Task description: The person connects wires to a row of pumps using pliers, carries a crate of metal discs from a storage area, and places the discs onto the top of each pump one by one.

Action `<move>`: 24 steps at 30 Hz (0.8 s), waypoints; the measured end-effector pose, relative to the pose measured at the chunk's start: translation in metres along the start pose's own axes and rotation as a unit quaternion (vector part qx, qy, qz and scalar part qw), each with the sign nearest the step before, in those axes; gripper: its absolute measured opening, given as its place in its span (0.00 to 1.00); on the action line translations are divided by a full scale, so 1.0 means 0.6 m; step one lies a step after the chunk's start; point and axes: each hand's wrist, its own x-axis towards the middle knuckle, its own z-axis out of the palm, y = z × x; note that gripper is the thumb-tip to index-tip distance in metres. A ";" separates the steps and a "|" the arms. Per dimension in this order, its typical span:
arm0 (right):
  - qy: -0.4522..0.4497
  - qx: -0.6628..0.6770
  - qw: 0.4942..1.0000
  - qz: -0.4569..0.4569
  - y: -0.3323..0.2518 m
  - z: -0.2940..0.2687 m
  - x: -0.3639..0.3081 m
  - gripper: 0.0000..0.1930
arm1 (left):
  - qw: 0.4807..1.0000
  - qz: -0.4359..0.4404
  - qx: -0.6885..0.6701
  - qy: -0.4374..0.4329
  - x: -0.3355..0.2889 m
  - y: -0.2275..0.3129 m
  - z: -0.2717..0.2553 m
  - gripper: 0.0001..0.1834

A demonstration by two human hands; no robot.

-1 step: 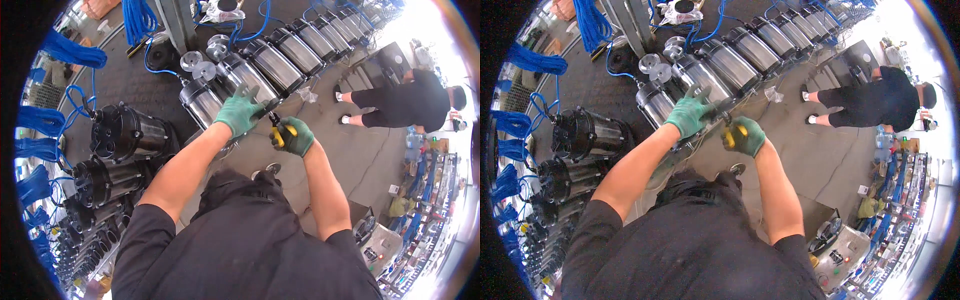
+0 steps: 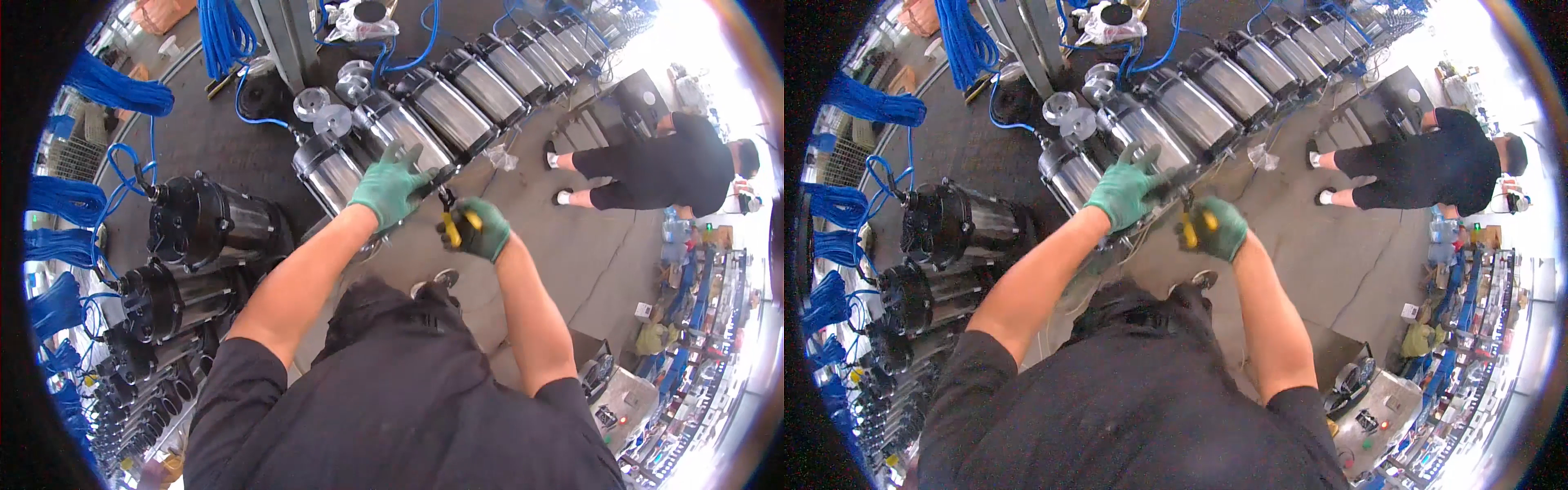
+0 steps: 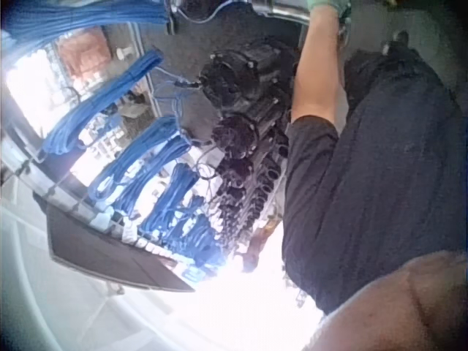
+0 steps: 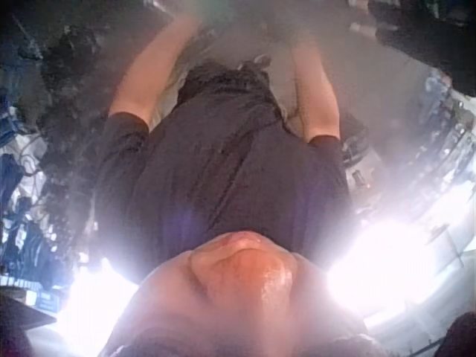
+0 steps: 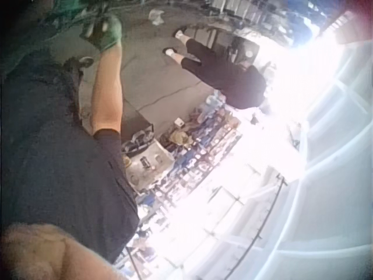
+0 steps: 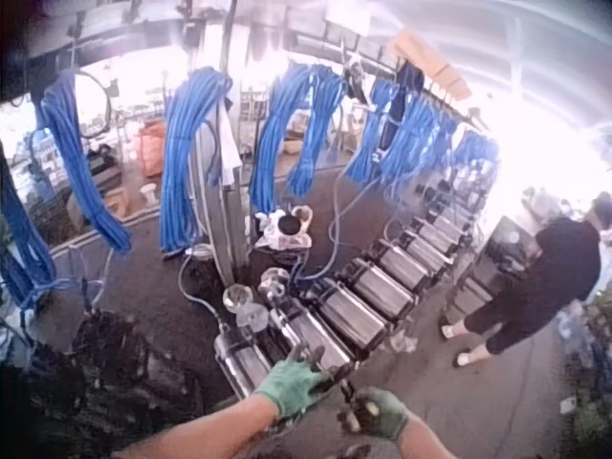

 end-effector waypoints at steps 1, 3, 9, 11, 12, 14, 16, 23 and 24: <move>0.048 -0.048 0.997 -0.037 0.018 0.024 -0.005 0.14 | 1.000 -0.002 0.006 0.013 -0.003 -0.002 0.001 0.32; 0.149 -0.144 0.973 -0.097 0.077 0.049 0.015 0.18 | 1.000 -0.006 -0.008 -0.007 0.003 0.001 -0.004 0.35; 0.113 -0.145 0.978 -0.094 0.052 0.018 0.039 0.17 | 1.000 -0.019 -0.014 -0.012 0.004 0.000 -0.018 0.34; 0.044 -0.078 0.996 -0.005 0.007 0.025 -0.003 0.13 | 1.000 -0.022 -0.011 -0.008 -0.001 0.002 -0.015 0.33; 0.050 -0.086 0.995 -0.013 0.006 0.026 -0.004 0.13 | 1.000 -0.020 -0.006 -0.002 -0.002 0.003 -0.011 0.33; 0.062 -0.101 0.993 -0.028 0.014 0.030 -0.006 0.13 | 1.000 -0.015 -0.002 0.003 0.002 -0.001 -0.004 0.33; 0.082 -0.106 0.989 -0.055 0.023 0.049 -0.012 0.15 | 1.000 -0.011 -0.005 -0.001 0.006 0.000 -0.008 0.33; 0.103 -0.104 0.987 -0.065 0.059 0.031 -0.018 0.16 | 1.000 0.000 0.004 -0.023 0.010 0.000 -0.007 0.37; 0.108 -0.116 0.986 -0.051 0.072 0.014 -0.017 0.19 | 0.999 -0.010 0.002 -0.033 0.013 0.004 -0.014 0.37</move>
